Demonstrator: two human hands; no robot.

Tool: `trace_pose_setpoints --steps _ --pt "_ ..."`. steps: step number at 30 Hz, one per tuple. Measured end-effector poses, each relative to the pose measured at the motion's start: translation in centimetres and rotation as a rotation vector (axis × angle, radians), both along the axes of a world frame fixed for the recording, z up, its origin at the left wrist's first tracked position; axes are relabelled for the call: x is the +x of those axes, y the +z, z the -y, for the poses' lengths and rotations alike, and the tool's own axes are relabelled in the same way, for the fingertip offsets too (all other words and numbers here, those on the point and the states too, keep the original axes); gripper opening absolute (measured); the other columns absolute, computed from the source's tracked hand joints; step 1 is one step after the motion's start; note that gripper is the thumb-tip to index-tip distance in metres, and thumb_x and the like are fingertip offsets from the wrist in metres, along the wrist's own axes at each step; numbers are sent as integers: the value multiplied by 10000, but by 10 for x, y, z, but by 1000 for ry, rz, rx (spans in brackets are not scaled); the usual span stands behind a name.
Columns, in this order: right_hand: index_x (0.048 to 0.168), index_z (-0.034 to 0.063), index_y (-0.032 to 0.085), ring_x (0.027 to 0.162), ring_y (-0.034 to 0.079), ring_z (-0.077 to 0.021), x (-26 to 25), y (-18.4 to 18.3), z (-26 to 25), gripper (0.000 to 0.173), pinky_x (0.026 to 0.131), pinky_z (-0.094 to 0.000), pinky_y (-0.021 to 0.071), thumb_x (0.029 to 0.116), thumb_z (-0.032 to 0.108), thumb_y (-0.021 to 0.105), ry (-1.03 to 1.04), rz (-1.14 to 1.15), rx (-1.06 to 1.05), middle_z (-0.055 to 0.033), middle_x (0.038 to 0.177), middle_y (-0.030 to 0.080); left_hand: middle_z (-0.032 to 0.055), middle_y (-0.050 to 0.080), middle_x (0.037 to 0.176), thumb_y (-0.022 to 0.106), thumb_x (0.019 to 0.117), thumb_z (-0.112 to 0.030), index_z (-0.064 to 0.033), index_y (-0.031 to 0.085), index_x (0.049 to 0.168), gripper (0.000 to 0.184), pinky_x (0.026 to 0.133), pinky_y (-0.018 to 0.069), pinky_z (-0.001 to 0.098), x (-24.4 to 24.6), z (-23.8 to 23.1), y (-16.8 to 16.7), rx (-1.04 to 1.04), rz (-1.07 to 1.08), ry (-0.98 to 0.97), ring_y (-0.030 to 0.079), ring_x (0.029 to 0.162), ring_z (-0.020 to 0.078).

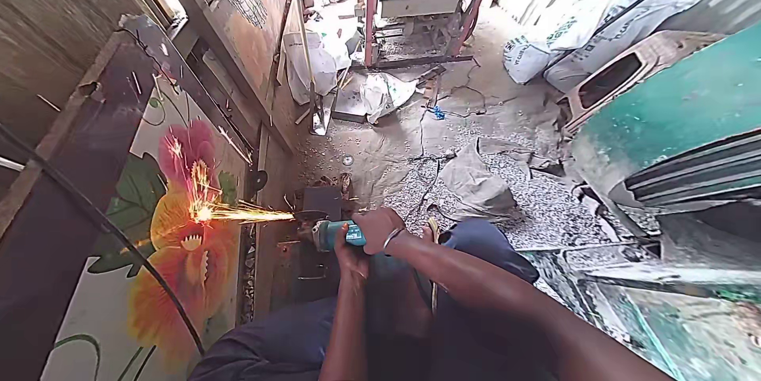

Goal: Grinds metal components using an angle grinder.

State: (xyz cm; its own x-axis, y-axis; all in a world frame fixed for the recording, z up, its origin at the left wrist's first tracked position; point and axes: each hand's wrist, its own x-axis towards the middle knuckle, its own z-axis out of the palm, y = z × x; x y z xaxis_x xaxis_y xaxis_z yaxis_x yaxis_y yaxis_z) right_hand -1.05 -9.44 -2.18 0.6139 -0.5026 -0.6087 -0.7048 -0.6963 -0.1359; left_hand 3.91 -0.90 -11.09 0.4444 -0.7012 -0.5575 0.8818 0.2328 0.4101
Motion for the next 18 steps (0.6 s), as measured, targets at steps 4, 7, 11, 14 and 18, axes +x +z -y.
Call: trace_pose_setpoints --steps 4,7,11,14,18 --pt "1326 151 578 973 688 -431 0 -2 -1 646 775 -628 531 742 291 813 1 11 -6 -208 1063 703 83 697 863 407 998 -290 -85 574 1028 267 677 610 404 1 -1 -2 -9 4 6 706 776 191" --pt "1351 155 571 978 686 -436 0 -1 -2 670 773 -633 534 743 292 816 -5 7 -2 -217 1079 699 86 695 881 408 1005 -292 -84 572 1047 268 686 608 410 1 -1 -2 -5 9 3 704 788 196" --pt "1322 136 579 976 689 -432 -3 0 -5 644 773 -628 533 747 309 811 -6 2 -6 -212 1070 700 91 690 885 417 1003 -289 -78 573 1047 266 693 606 411 0 -3 -1 3 11 -15 700 795 200" --pt "1316 128 584 988 685 -432 -5 -2 -5 643 782 -631 530 741 302 813 1 12 -7 -210 1078 698 93 692 886 411 1008 -281 -75 574 1050 266 694 608 404 -2 -3 -2 -3 8 -11 702 794 197" --pt "1333 132 583 986 683 -440 -3 -1 -2 659 776 -637 530 742 304 818 -10 3 0 -217 1079 699 101 690 883 430 1011 -282 -65 578 1050 266 689 609 402 -1 0 -8 4 -3 13 702 786 202"
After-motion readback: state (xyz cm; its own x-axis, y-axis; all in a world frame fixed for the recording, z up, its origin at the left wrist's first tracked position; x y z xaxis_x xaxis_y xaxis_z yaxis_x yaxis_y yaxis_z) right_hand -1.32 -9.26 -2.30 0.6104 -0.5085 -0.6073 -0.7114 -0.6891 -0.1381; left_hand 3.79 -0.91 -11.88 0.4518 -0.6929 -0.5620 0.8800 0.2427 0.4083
